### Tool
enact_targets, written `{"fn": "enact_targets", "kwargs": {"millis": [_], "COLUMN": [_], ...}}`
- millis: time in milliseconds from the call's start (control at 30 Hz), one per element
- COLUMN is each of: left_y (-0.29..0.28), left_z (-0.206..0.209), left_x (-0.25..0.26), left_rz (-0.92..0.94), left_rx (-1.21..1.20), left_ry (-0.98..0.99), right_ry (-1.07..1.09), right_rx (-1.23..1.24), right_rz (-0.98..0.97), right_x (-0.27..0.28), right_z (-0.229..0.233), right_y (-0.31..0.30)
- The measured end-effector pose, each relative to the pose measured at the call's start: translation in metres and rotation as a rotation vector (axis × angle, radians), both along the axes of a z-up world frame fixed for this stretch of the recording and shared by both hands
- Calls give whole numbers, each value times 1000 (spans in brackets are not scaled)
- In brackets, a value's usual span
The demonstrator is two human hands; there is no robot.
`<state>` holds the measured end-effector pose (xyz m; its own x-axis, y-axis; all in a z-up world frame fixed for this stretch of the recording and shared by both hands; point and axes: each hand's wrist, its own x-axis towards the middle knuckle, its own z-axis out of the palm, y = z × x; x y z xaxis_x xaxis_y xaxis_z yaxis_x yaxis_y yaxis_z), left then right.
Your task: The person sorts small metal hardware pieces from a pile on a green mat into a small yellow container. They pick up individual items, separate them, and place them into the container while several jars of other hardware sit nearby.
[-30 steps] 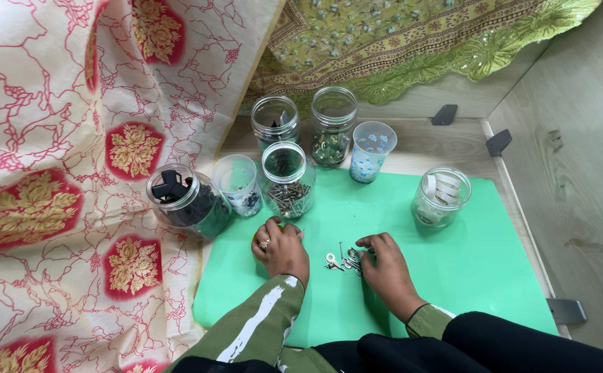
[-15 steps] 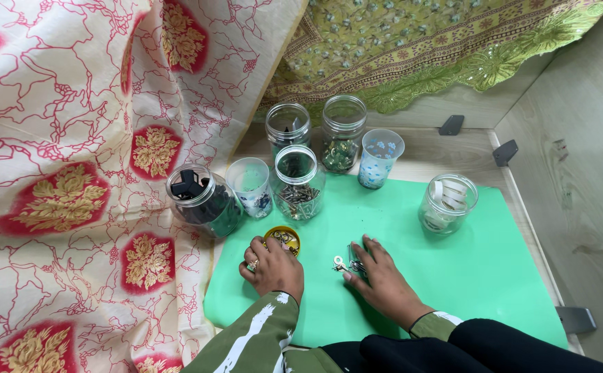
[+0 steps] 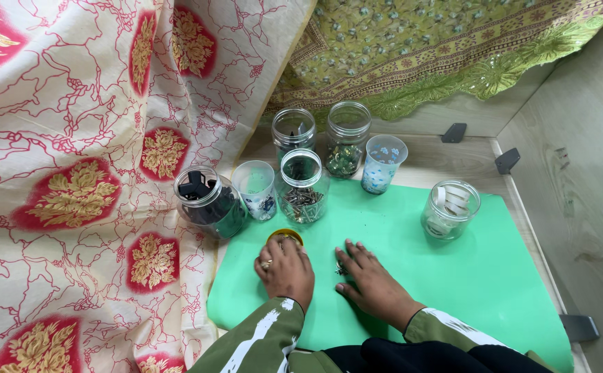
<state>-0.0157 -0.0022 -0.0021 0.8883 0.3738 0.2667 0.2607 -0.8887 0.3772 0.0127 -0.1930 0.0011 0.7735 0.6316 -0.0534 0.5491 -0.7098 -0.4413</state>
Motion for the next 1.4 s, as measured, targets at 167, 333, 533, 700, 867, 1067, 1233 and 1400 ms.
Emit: {"fn": "enact_targets", "kwargs": {"millis": [167, 333, 533, 700, 867, 1067, 1233, 1400], "left_y": [-3, -2, -4, -3, 3, 3, -1, -2], "left_z": [-9, -6, -9, -22, -27, -27, -28, -29], "left_x": [-7, -4, -5, -2, 0, -4, -11, -9], "left_rz": [-431, -245, -57, -76, -115, -478, -585, -399], "left_rx": [12, 88, -114, -165, -143, 4, 187, 42], "left_ry": [9, 83, 231, 116, 261, 26, 81, 55], "right_ry": [-25, -57, -51, 11, 24, -75, -208, -121], "right_rx": [19, -7, -21, -84, -49, 40, -28, 40], "right_rz": [135, 122, -2, -52, 69, 253, 249, 49], "right_x": [2, -1, -4, 1, 4, 5, 6, 3], "right_z": [-15, -17, -7, -2, -4, -14, -20, -14], "right_y": [-5, -22, -13, 3, 13, 1, -19, -22]}}
